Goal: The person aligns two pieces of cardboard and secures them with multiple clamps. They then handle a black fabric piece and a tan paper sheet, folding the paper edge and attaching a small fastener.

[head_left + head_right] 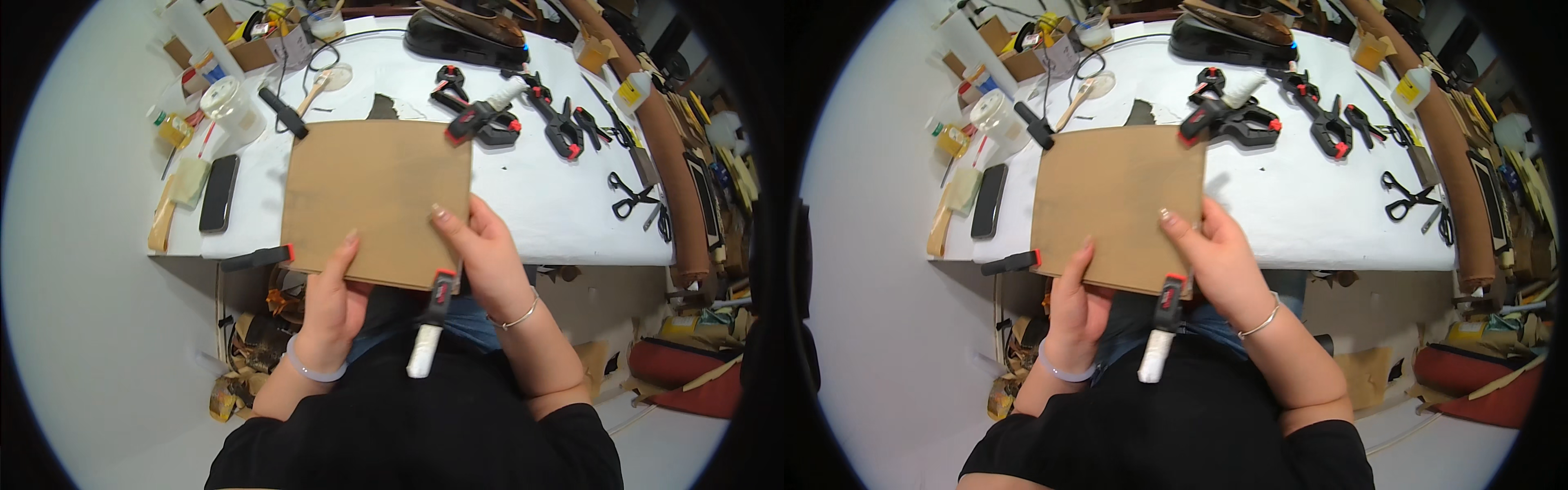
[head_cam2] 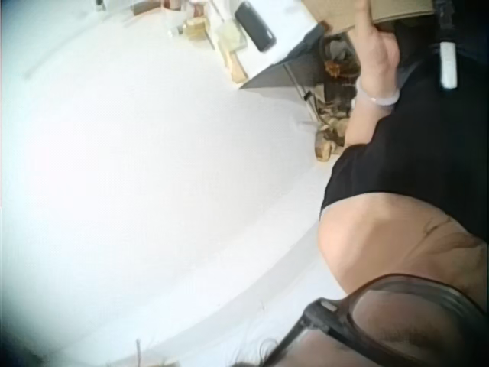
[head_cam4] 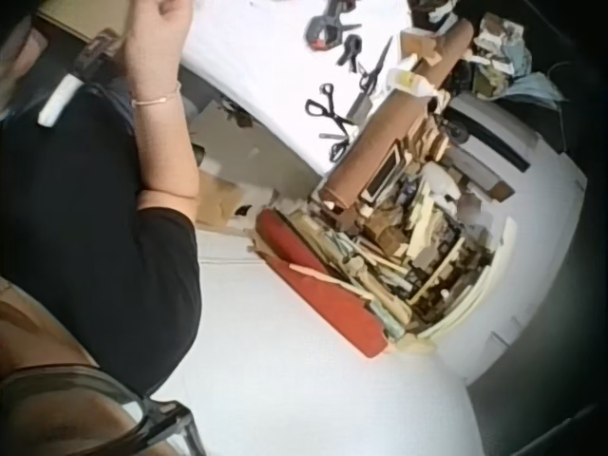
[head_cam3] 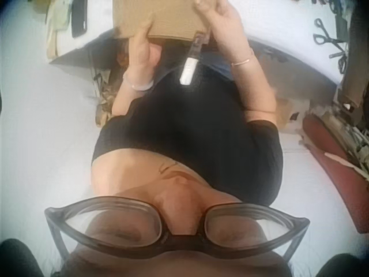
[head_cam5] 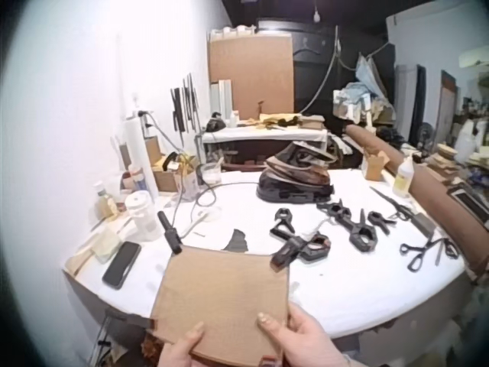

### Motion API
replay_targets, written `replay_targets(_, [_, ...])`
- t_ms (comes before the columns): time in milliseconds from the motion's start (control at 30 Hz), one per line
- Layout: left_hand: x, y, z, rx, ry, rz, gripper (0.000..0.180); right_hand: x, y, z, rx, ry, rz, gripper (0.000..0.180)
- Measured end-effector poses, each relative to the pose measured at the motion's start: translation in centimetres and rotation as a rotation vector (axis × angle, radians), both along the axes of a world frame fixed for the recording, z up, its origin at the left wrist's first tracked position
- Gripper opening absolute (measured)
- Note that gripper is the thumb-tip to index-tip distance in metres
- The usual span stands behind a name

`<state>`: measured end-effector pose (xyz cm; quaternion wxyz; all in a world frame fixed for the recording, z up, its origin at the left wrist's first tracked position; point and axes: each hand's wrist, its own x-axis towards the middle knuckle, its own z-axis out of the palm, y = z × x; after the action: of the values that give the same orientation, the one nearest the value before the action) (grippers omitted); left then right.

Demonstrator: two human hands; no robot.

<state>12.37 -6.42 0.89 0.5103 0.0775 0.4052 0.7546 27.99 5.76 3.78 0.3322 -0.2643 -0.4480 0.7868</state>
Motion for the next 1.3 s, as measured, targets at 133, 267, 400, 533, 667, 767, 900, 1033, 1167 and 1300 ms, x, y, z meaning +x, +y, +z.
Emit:
replay_targets(133, [-1.1, -0.5, -1.2, 0.059, -0.021, -0.009, 0.045, -0.2, -0.7, 0.9, 0.069, 0.001, 0.034, 0.04])
replay_targets(267, [-0.5, -0.5, -1.3, 0.098, 0.098, 0.018, 0.046, -0.3, -0.7, 0.9, 0.075, -0.064, 0.01, 0.042])
replay_targets(400, [0.2, -0.7, -0.8, 0.079, 0.168, 0.061, 0.046, -0.1, -0.4, 0.4, 0.068, -0.047, 0.021, 0.038])
replay_targets(533, [0.4, -0.9, 0.0, 0.108, 0.144, 0.089, 0.046, 0.2, -0.4, 0.4, 0.091, -0.018, 0.039, 0.037])
replay_targets(667, [0.5, -0.9, 0.0, 0.098, 0.145, 0.094, 0.049, 0.5, -0.4, 0.5, 0.062, 0.001, 0.065, 0.036])
replay_targets(767, [0.5, -0.9, 0.0, 0.083, 0.141, 0.087, 0.05, 0.7, -0.3, 0.4, 0.049, 0.01, 0.069, 0.036])
replay_targets(900, [0.6, -0.7, 0.1, 0.097, 0.161, 0.094, 0.051, 0.7, -0.2, 0.6, 0.067, 0.035, 0.061, 0.037])
replay_targets(1033, [0.4, -0.5, 0.0, 0.096, 0.226, 0.062, 0.05, 0.6, -0.2, 0.5, 0.06, 0.021, 0.024, 0.037])
replay_targets(1167, [0.2, -0.7, -0.5, 0.115, 0.299, 0.005, 0.051, 0.5, 0.3, 0.8, 0.04, 0.048, -0.07, 0.038])
replay_targets(1300, [1.1, -1.0, -1.1, 0.109, 0.342, -0.004, 0.053, 0.9, 1.1, 1.0, 0.061, 0.055, -0.138, 0.039])
